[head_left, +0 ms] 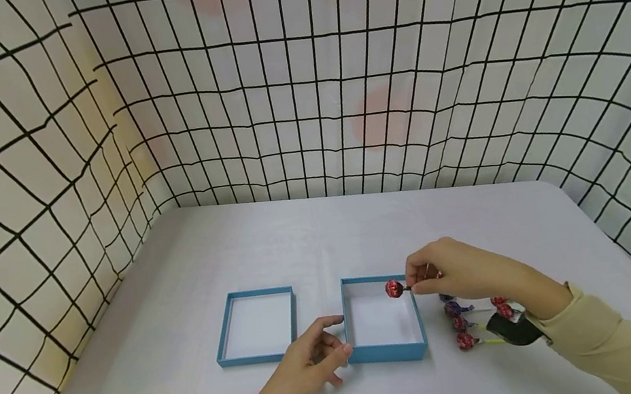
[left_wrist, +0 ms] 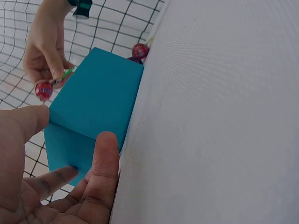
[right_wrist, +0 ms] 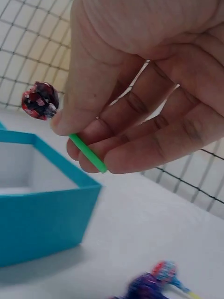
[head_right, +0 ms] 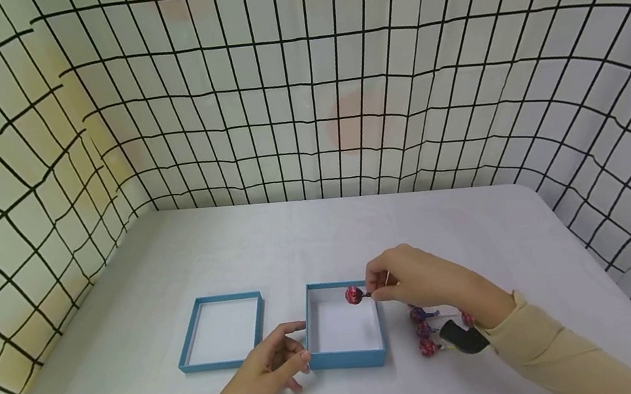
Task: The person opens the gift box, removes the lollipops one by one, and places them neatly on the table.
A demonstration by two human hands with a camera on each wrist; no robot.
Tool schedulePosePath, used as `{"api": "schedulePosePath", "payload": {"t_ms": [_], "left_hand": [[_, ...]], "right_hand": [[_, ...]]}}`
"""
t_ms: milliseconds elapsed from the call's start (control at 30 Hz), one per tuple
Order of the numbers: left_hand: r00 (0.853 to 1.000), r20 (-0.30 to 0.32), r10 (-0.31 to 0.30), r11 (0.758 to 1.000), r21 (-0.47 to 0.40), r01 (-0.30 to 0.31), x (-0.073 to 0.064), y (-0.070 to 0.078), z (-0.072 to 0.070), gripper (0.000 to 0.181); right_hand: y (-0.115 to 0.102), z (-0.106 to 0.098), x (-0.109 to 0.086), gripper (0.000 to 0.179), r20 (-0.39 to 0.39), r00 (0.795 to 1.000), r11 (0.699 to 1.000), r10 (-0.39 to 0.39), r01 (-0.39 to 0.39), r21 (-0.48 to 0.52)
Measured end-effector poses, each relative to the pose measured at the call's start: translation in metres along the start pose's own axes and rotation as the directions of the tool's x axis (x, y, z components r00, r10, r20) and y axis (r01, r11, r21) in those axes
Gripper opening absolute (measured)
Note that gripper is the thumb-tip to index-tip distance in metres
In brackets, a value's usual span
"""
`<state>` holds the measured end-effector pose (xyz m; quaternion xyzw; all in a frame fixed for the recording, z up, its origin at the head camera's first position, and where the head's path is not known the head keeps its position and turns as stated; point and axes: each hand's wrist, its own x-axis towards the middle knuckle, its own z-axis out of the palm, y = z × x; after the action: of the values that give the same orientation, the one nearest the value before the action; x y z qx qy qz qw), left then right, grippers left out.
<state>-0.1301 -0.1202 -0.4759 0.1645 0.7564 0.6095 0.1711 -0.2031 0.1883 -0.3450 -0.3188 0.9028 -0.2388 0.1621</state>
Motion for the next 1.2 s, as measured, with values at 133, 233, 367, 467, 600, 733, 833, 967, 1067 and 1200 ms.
{"api": "schedulePosePath", "payload": {"t_ms": [133,233,367,467,600,733,833,967,1067,1200], "left_hand": [[1.000,0.004,0.003,1.000,0.006,-0.003,-0.001,0.001,-0.001,0.057],[1.000,0.007,0.008,1.000,0.004,-0.008,-0.001,0.000,-0.001,0.057],[1.000,0.007,0.006,1.000,0.006,-0.006,-0.001,-0.001,0.000,0.057],[1.000,0.005,-0.002,1.000,0.010,0.002,-0.001,-0.001,0.000,0.057],[1.000,0.002,-0.007,1.000,0.016,0.007,-0.001,-0.001,0.000,0.057],[1.000,0.001,-0.010,1.000,0.019,0.010,0.000,-0.001,0.000,0.057],[1.000,0.003,-0.015,1.000,0.012,0.015,0.000,0.000,0.000,0.057],[1.000,0.007,-0.018,1.000,0.005,0.018,0.001,0.001,0.000,0.056],[1.000,0.009,-0.012,1.000,0.000,0.012,0.001,0.001,-0.001,0.057],[1.000,0.015,-0.003,1.000,-0.009,0.003,0.000,0.001,-0.001,0.056]], "right_hand": [[0.014,-0.006,-0.020,0.008,-0.035,0.999,1.000,0.019,-0.020,-0.005],[0.028,-0.007,-0.036,0.006,-0.063,0.996,0.998,0.064,-0.065,-0.019],[0.051,-0.007,-0.058,0.007,-0.083,0.993,0.996,0.084,-0.085,-0.006],[0.070,-0.004,-0.073,0.007,-0.079,0.995,0.998,0.058,-0.056,0.031],[0.092,0.000,-0.091,0.005,-0.065,0.996,0.997,0.064,-0.060,0.057],[0.108,0.005,-0.104,0.005,-0.077,0.992,0.995,0.095,-0.093,0.032],[0.120,0.008,-0.112,0.005,-0.085,0.990,0.994,0.109,-0.108,0.017],[0.134,0.012,-0.121,0.004,-0.069,0.987,0.990,0.142,-0.140,0.025],[0.144,0.016,-0.126,0.003,-0.061,0.985,0.986,0.163,-0.161,0.032],[0.156,0.024,-0.133,0.005,-0.058,0.985,0.986,0.161,-0.158,0.055]]}}
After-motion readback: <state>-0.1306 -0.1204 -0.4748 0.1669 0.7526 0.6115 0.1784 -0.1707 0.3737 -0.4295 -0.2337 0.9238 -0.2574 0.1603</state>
